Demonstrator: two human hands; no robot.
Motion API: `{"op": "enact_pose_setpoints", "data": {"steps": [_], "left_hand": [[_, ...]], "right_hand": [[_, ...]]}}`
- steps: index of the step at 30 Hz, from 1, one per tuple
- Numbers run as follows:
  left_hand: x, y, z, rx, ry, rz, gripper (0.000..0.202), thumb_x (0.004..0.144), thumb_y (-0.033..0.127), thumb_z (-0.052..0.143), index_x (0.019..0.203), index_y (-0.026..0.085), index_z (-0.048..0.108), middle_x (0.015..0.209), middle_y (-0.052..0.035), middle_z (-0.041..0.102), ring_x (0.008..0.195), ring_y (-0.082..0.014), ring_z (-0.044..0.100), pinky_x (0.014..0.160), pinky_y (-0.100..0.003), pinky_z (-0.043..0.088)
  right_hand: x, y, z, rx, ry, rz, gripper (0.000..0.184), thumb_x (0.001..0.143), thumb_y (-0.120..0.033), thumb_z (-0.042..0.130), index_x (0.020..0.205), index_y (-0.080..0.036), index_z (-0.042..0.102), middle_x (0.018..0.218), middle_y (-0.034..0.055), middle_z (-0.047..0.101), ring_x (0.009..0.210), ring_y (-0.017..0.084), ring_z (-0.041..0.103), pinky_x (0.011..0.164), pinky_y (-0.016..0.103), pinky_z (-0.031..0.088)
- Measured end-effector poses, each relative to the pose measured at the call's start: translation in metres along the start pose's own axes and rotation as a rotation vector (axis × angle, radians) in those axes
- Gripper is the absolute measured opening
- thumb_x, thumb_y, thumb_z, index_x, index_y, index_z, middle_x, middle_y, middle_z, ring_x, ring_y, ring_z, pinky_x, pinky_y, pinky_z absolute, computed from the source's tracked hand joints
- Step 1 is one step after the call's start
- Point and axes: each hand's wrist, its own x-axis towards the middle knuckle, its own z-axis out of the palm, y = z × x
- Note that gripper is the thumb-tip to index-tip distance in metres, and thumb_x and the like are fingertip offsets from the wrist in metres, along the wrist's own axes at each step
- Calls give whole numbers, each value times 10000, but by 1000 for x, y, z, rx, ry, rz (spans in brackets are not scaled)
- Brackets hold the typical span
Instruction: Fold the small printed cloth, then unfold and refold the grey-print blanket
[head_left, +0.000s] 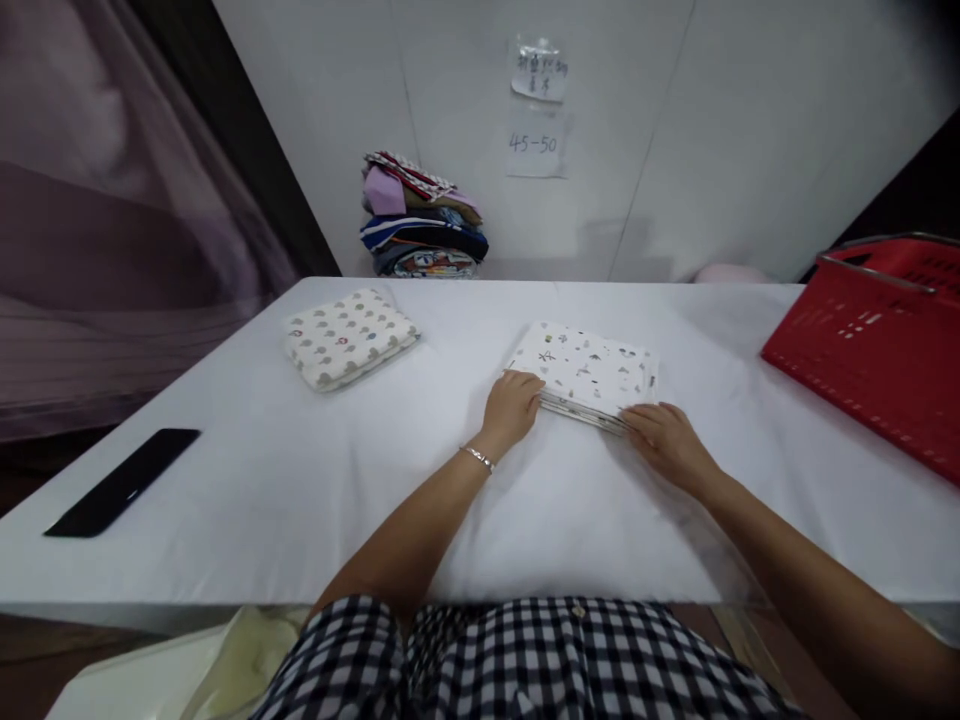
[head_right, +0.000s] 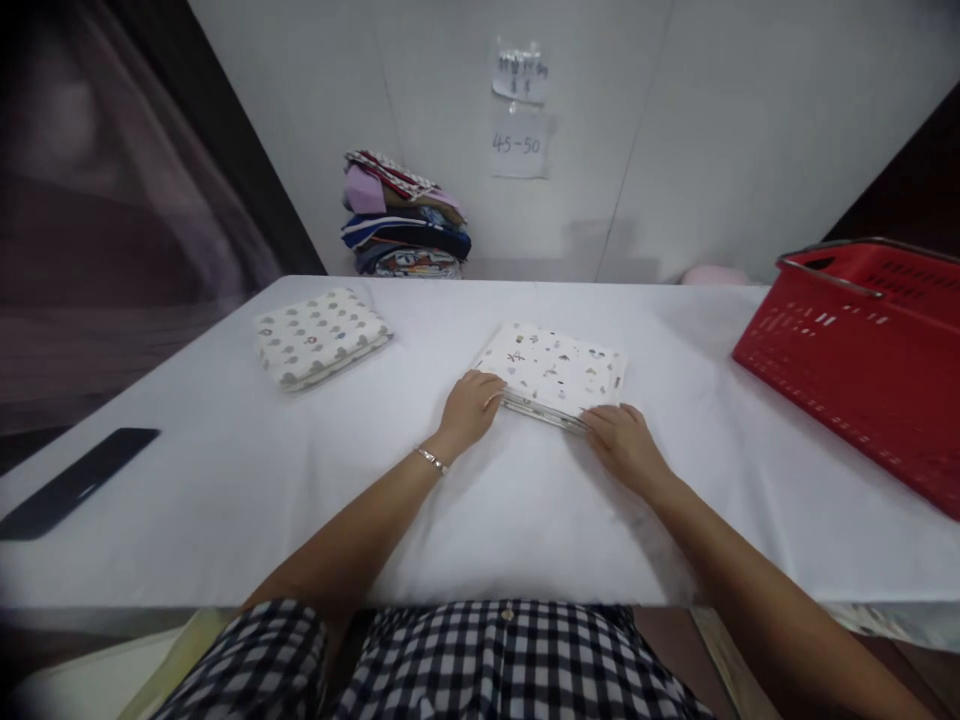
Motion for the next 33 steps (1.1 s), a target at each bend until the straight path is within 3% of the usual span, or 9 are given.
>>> {"op": "enact_pose_setpoints", "data": {"steps": [6, 12, 18, 25, 33], "left_hand": [[16, -6, 16, 163, -136, 117, 265, 849, 142, 433, 1027, 239, 603, 1094, -51, 598, 1062, -215, 457, 921, -389, 320], [23, -10, 18, 183, -165, 150, 291, 837, 110, 426, 1041, 238, 588, 1086, -52, 600, 1048, -217, 468, 908, -385, 302], [25, -17, 21, 245, -222, 174, 293, 855, 119, 402, 1008, 239, 621, 1062, -51, 614, 1038, -216, 476, 909, -375, 302], [20, -25, 26, 258, -198, 202, 289, 872, 137, 386, 1007, 235, 622, 1036, -43, 622, 1018, -204, 488, 888, -366, 325], [22, -40, 8, 184, -224, 243, 235, 834, 235, 516, 1060, 235, 580, 1102, -35, 593, 1055, -199, 476, 922, -370, 319]], "right_hand": [[18, -13, 12, -58, 26, 117, 259, 896, -265, 404, 1021, -213, 624, 982, 77, 631, 880, 204, 538, 776, 331, 342], [20, -17, 15, -61, 41, 178, 247, 898, -257, 400, 988, -209, 625, 918, 76, 611, 823, 199, 503, 697, 303, 327], [17, -13, 22, -92, 109, 136, 260, 899, -190, 385, 909, -185, 645, 892, 73, 614, 796, 186, 487, 695, 296, 320], [10, -9, 27, -45, 165, 90, 262, 900, -196, 388, 921, -189, 650, 884, 73, 623, 778, 180, 497, 692, 298, 349], [1, -14, 22, -21, 128, 26, 259, 875, -216, 443, 1092, -172, 576, 1038, 112, 583, 894, 225, 490, 712, 329, 362]]}}
